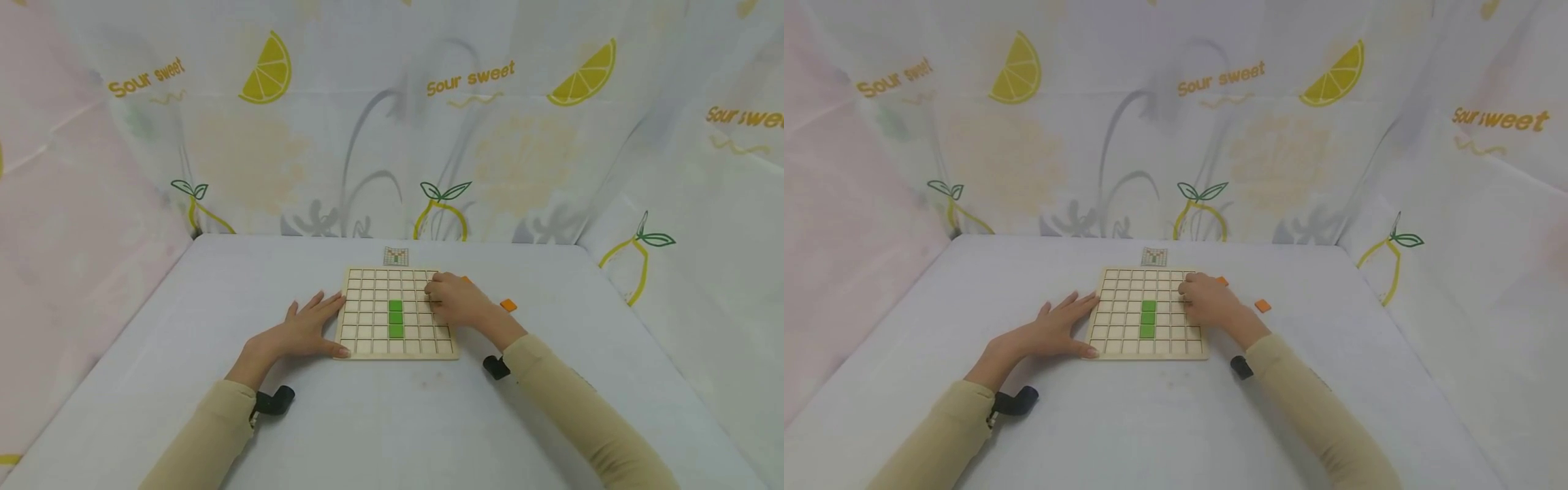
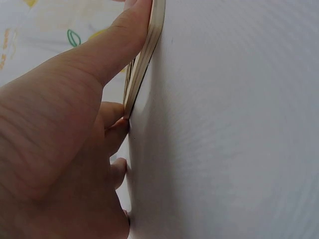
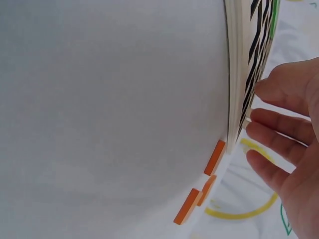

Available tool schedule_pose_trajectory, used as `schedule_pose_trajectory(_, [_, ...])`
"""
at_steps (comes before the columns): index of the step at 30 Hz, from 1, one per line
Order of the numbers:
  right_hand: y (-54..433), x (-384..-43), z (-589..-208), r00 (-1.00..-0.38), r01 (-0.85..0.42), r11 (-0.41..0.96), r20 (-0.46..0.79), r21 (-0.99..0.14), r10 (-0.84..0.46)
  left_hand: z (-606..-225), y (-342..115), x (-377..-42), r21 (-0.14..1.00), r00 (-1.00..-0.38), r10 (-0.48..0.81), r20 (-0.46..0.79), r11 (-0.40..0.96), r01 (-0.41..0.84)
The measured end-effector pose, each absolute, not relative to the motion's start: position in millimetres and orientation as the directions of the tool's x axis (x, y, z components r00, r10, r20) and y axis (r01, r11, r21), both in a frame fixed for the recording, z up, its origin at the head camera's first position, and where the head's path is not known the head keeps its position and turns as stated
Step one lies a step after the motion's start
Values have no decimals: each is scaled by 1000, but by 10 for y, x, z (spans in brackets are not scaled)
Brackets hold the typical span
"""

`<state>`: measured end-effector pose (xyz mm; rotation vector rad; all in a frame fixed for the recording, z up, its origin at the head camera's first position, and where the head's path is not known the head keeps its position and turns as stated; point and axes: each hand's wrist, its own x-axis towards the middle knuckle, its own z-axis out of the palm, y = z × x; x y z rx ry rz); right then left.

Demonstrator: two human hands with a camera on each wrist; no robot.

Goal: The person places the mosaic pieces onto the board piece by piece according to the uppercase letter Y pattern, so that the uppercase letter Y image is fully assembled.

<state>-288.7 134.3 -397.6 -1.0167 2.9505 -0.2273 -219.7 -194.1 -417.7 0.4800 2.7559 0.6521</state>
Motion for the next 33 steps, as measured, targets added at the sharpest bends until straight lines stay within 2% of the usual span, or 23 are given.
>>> schedule_pose_trajectory(16, [1534,-2920,-3979,-807,-591,797,104,-128,-581,-4162,-1942,-2206,473,-909,379,-171,841,262])
schedule_pose_trajectory(33, [1699,-2961,-4076,-817,-575,817,82,-39,-571,-4195,-1931,-2217,470,-910,375,-179,845,256])
